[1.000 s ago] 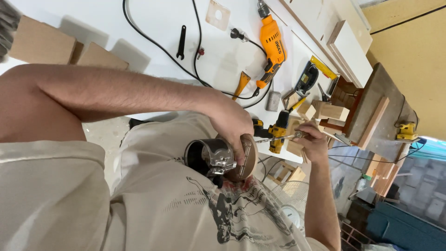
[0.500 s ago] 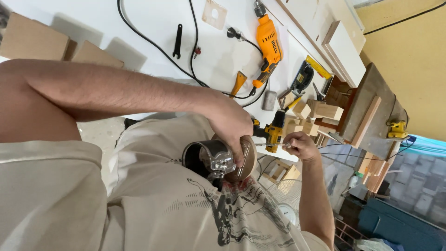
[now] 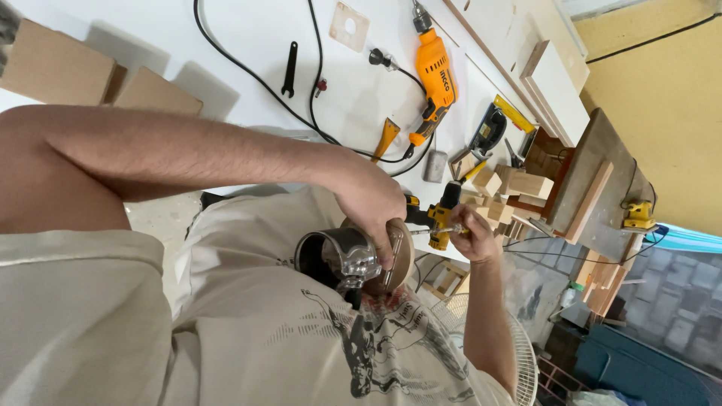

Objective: The person assembles a wooden circular component by inserting a metal rod and securing it with a screwdriver. They manipulate the wooden piece and the rod, then use a screwdriver to tighten the assembly on a white workbench.

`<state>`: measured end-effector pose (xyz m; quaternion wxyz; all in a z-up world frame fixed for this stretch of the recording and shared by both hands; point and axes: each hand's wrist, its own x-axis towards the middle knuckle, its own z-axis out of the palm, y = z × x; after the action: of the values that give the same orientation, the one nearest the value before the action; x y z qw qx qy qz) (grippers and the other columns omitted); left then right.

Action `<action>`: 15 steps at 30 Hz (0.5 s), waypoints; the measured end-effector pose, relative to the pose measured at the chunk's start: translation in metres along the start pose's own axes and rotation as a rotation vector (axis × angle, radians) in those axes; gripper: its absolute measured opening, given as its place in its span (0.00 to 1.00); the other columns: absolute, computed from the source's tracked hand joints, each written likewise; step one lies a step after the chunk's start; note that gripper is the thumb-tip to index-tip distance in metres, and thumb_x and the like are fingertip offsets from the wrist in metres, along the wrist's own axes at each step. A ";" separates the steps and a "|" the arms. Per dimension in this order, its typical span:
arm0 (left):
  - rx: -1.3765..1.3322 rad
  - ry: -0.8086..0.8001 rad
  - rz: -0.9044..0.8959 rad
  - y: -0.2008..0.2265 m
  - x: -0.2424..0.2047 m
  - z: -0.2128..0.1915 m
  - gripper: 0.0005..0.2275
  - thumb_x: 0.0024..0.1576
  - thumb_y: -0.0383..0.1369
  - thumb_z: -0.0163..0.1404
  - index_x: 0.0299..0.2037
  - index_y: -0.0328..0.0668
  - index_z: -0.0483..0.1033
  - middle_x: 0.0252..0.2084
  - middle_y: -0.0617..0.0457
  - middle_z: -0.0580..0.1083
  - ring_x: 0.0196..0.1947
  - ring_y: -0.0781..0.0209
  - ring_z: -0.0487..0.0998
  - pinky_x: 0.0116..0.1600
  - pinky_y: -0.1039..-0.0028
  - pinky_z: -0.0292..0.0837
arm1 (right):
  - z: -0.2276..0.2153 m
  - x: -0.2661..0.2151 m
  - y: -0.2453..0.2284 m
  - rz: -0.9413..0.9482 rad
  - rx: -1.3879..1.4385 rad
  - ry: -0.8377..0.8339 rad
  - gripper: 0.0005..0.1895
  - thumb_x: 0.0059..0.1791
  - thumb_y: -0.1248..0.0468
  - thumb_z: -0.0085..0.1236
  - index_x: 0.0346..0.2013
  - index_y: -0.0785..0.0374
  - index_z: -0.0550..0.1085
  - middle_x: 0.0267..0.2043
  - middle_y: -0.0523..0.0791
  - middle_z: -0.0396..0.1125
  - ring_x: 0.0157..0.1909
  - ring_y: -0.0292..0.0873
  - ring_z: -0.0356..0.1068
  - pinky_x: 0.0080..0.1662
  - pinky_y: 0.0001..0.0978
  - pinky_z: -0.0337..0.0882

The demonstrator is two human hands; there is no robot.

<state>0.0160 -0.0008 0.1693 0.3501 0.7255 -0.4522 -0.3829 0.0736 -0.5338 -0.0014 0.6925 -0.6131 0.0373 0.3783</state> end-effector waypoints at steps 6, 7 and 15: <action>0.012 0.001 -0.016 0.002 -0.004 -0.003 0.34 0.48 0.64 0.51 0.48 0.39 0.79 0.47 0.40 0.79 0.53 0.45 0.80 0.54 0.58 0.76 | 0.051 0.005 -0.030 -0.289 0.047 0.021 0.05 0.58 0.62 0.44 0.47 0.58 0.62 0.32 0.44 0.57 0.21 0.33 0.58 0.27 0.18 0.65; 0.010 -0.004 -0.011 0.004 -0.005 -0.004 0.34 0.48 0.64 0.51 0.48 0.39 0.79 0.47 0.40 0.79 0.53 0.45 0.80 0.54 0.58 0.76 | 0.050 0.002 -0.027 -0.286 0.048 0.028 0.05 0.58 0.62 0.44 0.47 0.58 0.62 0.32 0.44 0.57 0.21 0.33 0.58 0.27 0.18 0.65; -0.016 0.003 -0.033 0.000 -0.007 0.002 0.34 0.48 0.64 0.52 0.49 0.40 0.79 0.47 0.41 0.79 0.53 0.46 0.79 0.55 0.58 0.76 | 0.039 -0.009 -0.024 -0.243 0.073 -0.016 0.09 0.56 0.66 0.44 0.52 0.55 0.63 0.48 0.45 0.62 0.39 0.35 0.68 0.38 0.21 0.70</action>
<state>0.0124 0.0054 0.1699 0.3503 0.7305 -0.4366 -0.3912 0.0650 -0.5032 0.0320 0.7554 -0.5844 -0.0292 0.2948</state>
